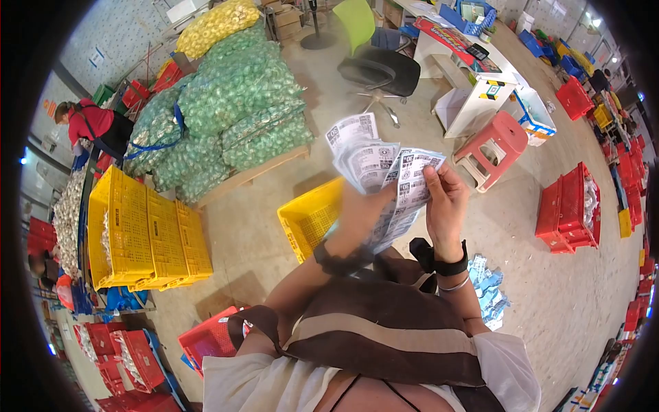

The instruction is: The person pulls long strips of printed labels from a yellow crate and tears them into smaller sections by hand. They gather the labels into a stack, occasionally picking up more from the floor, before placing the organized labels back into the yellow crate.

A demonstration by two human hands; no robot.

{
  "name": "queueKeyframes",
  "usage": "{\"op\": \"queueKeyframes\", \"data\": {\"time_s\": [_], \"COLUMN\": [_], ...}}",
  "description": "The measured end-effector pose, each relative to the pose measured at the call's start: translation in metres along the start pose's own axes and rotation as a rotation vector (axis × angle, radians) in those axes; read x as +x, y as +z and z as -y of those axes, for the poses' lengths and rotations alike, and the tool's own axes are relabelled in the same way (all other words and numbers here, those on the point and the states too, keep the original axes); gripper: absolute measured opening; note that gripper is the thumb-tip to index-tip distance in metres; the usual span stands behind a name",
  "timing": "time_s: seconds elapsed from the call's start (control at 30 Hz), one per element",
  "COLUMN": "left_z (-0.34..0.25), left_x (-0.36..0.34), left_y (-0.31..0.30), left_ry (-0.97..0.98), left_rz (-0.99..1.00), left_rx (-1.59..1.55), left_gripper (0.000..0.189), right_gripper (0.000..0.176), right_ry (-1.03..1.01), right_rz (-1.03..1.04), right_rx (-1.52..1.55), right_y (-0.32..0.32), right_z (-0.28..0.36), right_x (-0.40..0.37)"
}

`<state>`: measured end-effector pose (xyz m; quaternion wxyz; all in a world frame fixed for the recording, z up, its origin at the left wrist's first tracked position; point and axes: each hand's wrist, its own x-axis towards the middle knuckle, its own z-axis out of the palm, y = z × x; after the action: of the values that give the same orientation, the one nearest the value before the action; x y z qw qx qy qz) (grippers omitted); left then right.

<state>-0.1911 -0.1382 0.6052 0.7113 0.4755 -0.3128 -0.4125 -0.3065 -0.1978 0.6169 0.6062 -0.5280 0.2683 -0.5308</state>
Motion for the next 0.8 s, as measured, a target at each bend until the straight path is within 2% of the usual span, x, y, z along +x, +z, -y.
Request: {"op": "queueKeyframes", "data": {"time_s": [0.07, 0.1, 0.17, 0.23, 0.3, 0.37, 0.4, 0.6, 0.67, 0.7, 0.8], "left_z": [0.003, 0.007, 0.015, 0.011, 0.006, 0.009, 0.01, 0.009, 0.006, 0.004, -0.013], "left_x": [-0.002, -0.003, -0.004, -0.006, -0.005, -0.003, -0.002, -0.003, -0.002, -0.001, 0.001], "left_y": [0.004, 0.003, 0.003, 0.006, 0.007, 0.004, 0.003, 0.001, 0.0, -0.002, -0.006], "left_ry": [-0.037, -0.037, 0.038, 0.027, -0.071, -0.082, -0.092, -0.101, -0.109, -0.117, -0.048], "left_rz": [0.025, 0.027, 0.049, 0.074, 0.117, 0.116, 0.114, 0.127, 0.061, -0.005, -0.036], "left_rx": [-0.186, -0.186, -0.041, -0.047, -0.122, -0.159, -0.195, -0.326, -0.29, -0.252, -0.248], "left_gripper": [0.041, 0.041, 0.041, 0.043, 0.035, 0.041, 0.048, 0.042, 0.04, 0.039, 0.036], "right_gripper": [0.007, 0.007, 0.01, 0.009, 0.009, 0.008, 0.008, 0.009, 0.008, 0.008, 0.006], "right_ry": [-0.025, -0.026, -0.208, -0.177, -0.147, 0.007, 0.006, 0.023, -0.105, -0.105, -0.206], "right_rz": [-0.037, -0.038, -0.126, -0.147, -0.167, -0.207, -0.208, -0.162, -0.247, -0.246, -0.278], "right_rx": [-0.001, -0.001, -0.164, -0.182, -0.199, 0.096, 0.096, 0.203, 0.178, 0.178, 0.261], "right_y": [-0.005, -0.006, -0.006, -0.01, -0.009, 0.003, 0.002, -0.008, -0.018, -0.025, -0.039], "right_z": [-0.007, -0.008, -0.011, -0.014, -0.009, 0.004, 0.004, -0.006, -0.013, -0.008, 0.024], "right_x": [0.001, 0.002, 0.004, 0.002, 0.0, -0.003, -0.004, -0.001, 0.004, 0.006, 0.011]}}
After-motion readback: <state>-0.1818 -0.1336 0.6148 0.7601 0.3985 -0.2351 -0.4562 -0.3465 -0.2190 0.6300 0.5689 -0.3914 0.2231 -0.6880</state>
